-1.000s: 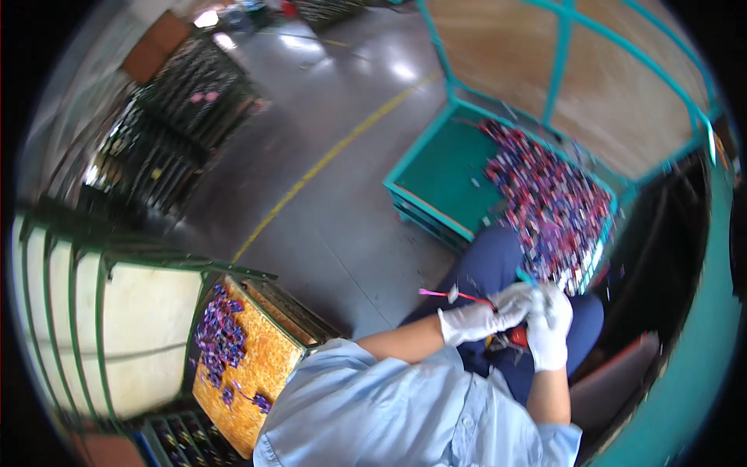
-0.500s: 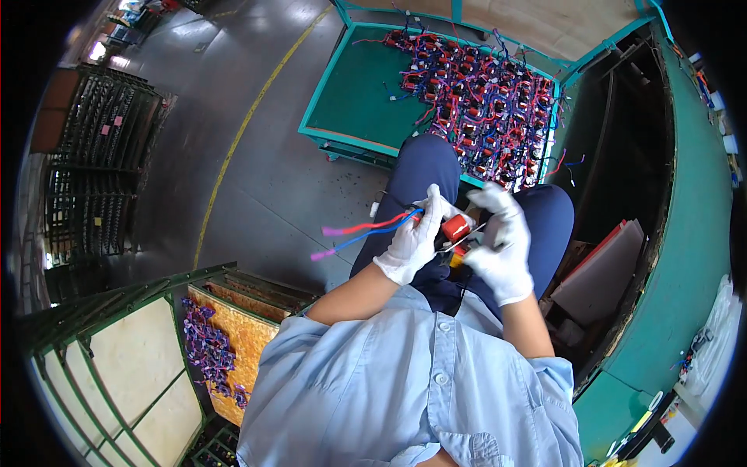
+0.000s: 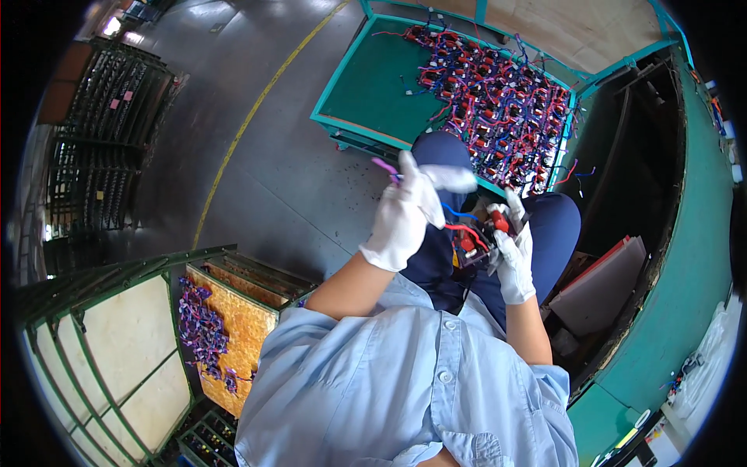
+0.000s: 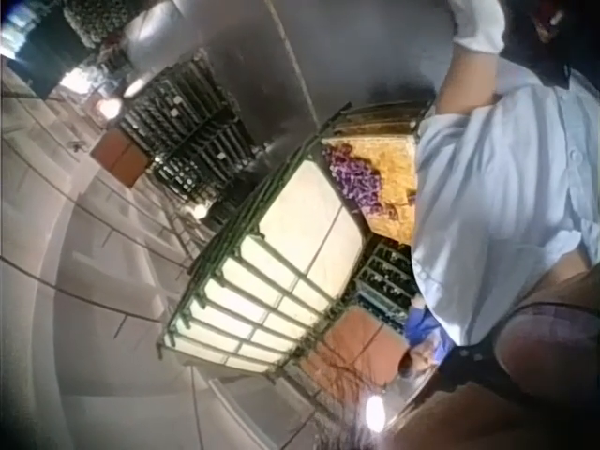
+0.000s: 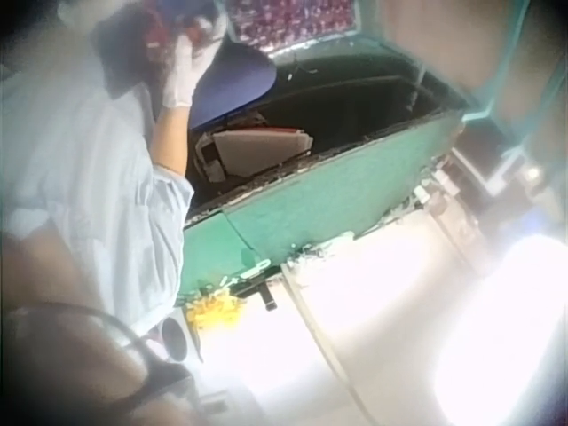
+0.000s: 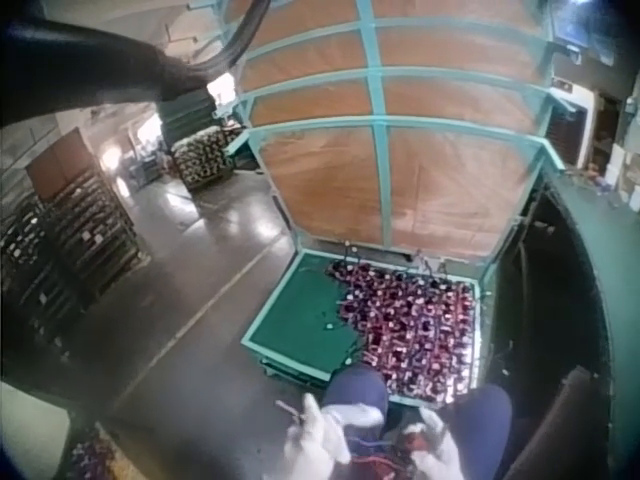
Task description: The person assembles electronic components by attaching wires to circuit boards and inspecting the circuit boards by hand.
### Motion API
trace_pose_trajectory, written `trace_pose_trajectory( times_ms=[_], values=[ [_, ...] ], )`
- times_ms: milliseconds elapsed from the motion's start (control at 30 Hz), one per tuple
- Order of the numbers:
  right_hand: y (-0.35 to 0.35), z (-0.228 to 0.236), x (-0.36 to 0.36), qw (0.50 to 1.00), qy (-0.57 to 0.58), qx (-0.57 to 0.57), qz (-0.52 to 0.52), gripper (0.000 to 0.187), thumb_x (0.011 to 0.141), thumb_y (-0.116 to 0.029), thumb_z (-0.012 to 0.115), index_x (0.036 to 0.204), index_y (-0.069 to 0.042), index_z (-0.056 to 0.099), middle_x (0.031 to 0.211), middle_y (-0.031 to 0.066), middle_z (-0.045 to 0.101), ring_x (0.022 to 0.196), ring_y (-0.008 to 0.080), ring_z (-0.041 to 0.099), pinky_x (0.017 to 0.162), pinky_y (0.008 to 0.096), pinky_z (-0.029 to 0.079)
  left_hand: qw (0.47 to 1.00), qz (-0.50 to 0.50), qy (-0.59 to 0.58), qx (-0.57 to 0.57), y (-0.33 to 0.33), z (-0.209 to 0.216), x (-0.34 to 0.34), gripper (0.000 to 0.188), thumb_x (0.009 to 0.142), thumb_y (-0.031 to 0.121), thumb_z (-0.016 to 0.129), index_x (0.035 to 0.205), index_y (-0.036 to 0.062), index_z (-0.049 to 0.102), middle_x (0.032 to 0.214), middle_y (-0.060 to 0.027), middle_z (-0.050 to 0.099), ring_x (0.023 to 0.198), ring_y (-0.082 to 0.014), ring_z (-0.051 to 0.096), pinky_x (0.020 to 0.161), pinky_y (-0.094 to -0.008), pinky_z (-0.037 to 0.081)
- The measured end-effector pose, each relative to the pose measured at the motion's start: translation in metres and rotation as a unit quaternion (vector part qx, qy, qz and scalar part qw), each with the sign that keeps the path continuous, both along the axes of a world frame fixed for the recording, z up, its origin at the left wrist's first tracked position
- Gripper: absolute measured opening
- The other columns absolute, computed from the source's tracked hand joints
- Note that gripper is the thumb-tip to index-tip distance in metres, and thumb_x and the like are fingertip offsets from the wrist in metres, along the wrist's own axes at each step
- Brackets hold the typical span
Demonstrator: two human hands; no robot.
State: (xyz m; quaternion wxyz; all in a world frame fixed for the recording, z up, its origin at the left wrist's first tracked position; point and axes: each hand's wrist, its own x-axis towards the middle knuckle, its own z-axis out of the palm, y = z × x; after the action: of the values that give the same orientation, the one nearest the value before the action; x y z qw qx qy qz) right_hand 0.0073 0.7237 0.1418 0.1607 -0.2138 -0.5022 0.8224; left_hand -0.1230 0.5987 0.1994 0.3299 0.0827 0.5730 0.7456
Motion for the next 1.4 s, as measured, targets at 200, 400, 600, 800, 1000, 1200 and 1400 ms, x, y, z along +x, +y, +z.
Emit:
trace_pose_trajectory(
  times_ms=[200,400,600,800,1000,1200,1400],
  values=[
    [-0.001,-0.019,0.008,0.999,-0.038,0.0,-0.022,0.07,0.069,-0.019,0.059,0.13,-0.006,0.027,0.109,0.0062,0.046,0.097,0.0134,0.046,0.082,0.0229,0.038,0.886,-0.134,0.442,-0.048,0.004,0.015,0.004,0.034,0.09,0.023,0.037,0.071,0.0026,0.057,0.068,-0.0071,0.061,0.067,-0.0205,0.059,0.081,-0.0344,0.042],
    [-0.001,-0.035,0.009,1.0,-0.02,0.018,-0.011,0.073,0.07,-0.023,0.061,0.131,-0.004,0.024,0.11,0.0093,0.046,0.101,0.0169,0.046,0.087,0.0268,0.037,0.788,-0.09,0.608,-0.036,0.01,0.006,0.012,0.003,0.072,0.008,0.056,0.072,0.0062,0.057,0.072,-0.0045,0.06,0.073,-0.0246,0.058,0.078,-0.0372,0.044],
    [0.007,-0.034,0.011,0.996,0.029,-0.083,-0.029,0.071,0.068,-0.021,0.063,0.128,-0.004,0.028,0.109,0.0099,0.048,0.1,0.0192,0.048,0.088,0.0296,0.038,0.809,-0.18,0.558,0.042,0.017,0.012,0.006,0.024,0.071,0.024,0.062,0.083,0.0038,0.06,0.095,-0.0129,0.058,0.089,-0.0281,0.055,0.085,-0.0388,0.041],
    [0.013,0.026,0.002,0.989,0.07,-0.117,-0.053,0.069,0.07,-0.028,0.058,0.127,-0.002,0.03,0.105,0.0121,0.052,0.092,0.0189,0.053,0.082,0.0293,0.043,0.742,-0.231,0.623,-0.094,0.01,0.021,-0.001,0.103,0.059,0.055,0.065,0.129,-0.0041,0.019,0.122,-0.0228,0.038,0.109,-0.035,0.042,0.091,-0.0385,0.035],
    [-0.005,0.049,-0.002,0.988,0.101,-0.045,-0.106,0.082,0.072,-0.05,0.059,0.128,-0.001,0.024,0.109,0.0122,0.05,0.101,0.0203,0.049,0.09,0.033,0.038,0.82,-0.255,0.511,-0.047,0.008,-0.008,0.022,0.099,0.061,0.06,0.061,0.127,-0.0032,0.023,0.115,-0.0221,0.043,0.102,-0.035,0.046,0.088,-0.0387,0.036],
    [-0.021,0.053,-0.009,0.975,0.197,0.012,-0.103,0.056,0.084,-0.039,0.045,0.129,-0.011,0.029,0.11,0.0124,0.049,0.099,0.0199,0.049,0.086,0.0317,0.04,0.848,-0.125,0.514,-0.013,0.004,-0.007,0.034,0.053,0.071,0.039,0.064,0.105,0.0029,0.045,0.097,-0.01,0.056,0.088,-0.0267,0.055,0.078,-0.0347,0.043],
    [-0.014,0.058,-0.014,0.991,0.126,-0.035,-0.035,0.082,0.068,-0.018,0.069,0.132,-0.009,0.018,0.122,0.0147,0.036,0.104,0.022,0.046,0.089,0.0352,0.038,0.992,-0.11,0.03,0.046,-0.002,-0.009,0.037,0.026,0.089,0.022,0.044,0.105,0.002,0.046,0.076,-0.0021,0.054,0.068,-0.0054,0.052,0.065,-0.0219,0.045]
  ],
)
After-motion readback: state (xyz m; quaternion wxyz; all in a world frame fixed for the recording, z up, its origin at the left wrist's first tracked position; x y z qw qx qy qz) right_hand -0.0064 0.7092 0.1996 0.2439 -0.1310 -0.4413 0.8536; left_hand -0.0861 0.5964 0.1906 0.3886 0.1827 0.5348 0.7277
